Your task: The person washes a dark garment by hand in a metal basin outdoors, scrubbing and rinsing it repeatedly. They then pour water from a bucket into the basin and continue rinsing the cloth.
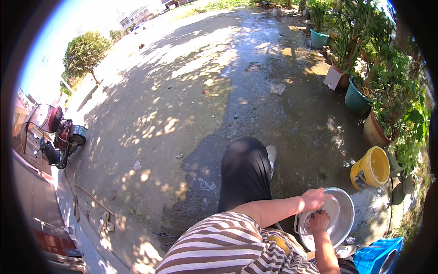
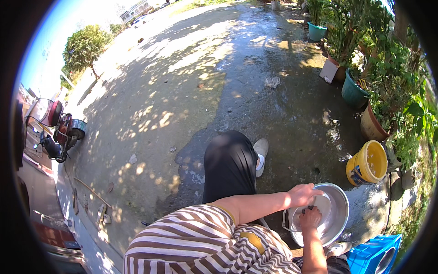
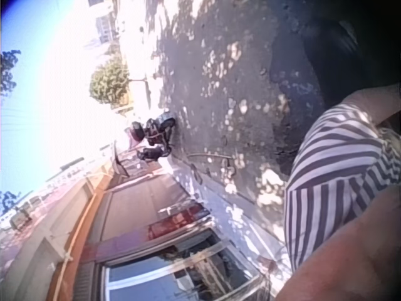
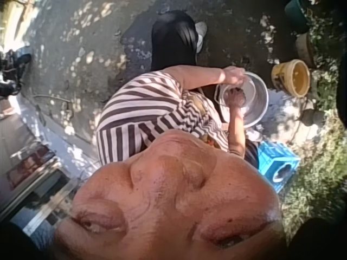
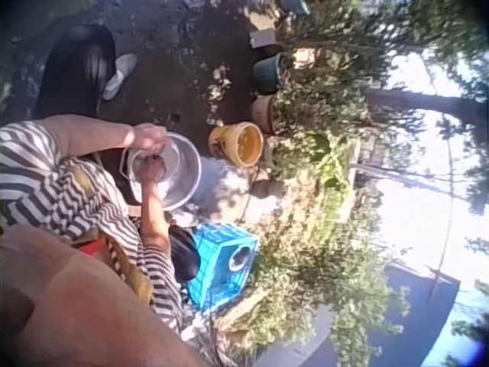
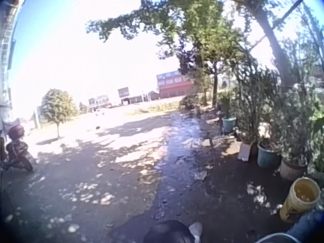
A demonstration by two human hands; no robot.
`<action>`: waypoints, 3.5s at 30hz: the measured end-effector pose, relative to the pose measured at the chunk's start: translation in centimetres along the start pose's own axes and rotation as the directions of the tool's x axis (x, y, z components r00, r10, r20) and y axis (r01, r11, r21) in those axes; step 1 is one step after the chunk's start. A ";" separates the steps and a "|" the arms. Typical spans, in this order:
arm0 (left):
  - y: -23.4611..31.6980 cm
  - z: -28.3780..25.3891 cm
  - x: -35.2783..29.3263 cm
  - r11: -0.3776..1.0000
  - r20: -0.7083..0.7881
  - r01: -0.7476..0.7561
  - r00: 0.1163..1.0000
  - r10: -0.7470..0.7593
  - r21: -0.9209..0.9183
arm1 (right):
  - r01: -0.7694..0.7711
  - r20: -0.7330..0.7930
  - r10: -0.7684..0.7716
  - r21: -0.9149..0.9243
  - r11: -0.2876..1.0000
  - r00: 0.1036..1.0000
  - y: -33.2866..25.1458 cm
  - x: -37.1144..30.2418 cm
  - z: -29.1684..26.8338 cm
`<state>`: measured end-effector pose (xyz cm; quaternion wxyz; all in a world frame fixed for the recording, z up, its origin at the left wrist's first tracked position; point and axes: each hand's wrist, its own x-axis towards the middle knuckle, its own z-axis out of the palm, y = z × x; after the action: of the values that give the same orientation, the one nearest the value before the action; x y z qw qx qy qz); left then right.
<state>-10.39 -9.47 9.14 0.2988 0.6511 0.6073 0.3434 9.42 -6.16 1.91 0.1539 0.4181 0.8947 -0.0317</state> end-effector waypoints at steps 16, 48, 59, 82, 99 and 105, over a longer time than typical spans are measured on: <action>0.2 1.2 0.6 0.995 -0.016 -0.084 0.996 0.085 0.045 | -0.124 -0.060 0.135 0.158 0.980 0.989 2.6 -1.7 -1.0; 1.2 1.1 1.6 0.990 0.072 -0.048 0.997 0.038 0.133 | -0.092 0.169 0.104 -0.076 0.993 0.980 1.9 0.0 -1.2; -2.8 1.3 2.9 0.969 0.080 0.240 0.966 -0.244 0.054 | -0.372 0.404 0.077 0.733 0.570 0.912 -3.0 3.5 -4.1; -4.6 3.1 1.6 0.961 0.094 0.267 0.961 -0.261 -0.070 | 0.121 -0.159 -0.068 0.348 0.930 0.985 -2.1 2.9 0.9; -1.0 3.0 0.8 0.921 0.163 0.374 0.921 -0.355 -0.109 | -0.690 0.659 0.353 0.360 0.628 0.664 2.2 5.0 1.9; -2.4 4.3 1.2 0.949 0.086 0.309 0.949 -0.303 -0.064 | -0.088 0.202 -0.029 0.547 0.833 0.979 -0.6 7.2 1.6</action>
<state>-8.34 -7.97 4.78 0.3958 0.5494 0.6758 0.2912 5.07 -1.54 -1.83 0.1170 0.4532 0.8203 -0.3286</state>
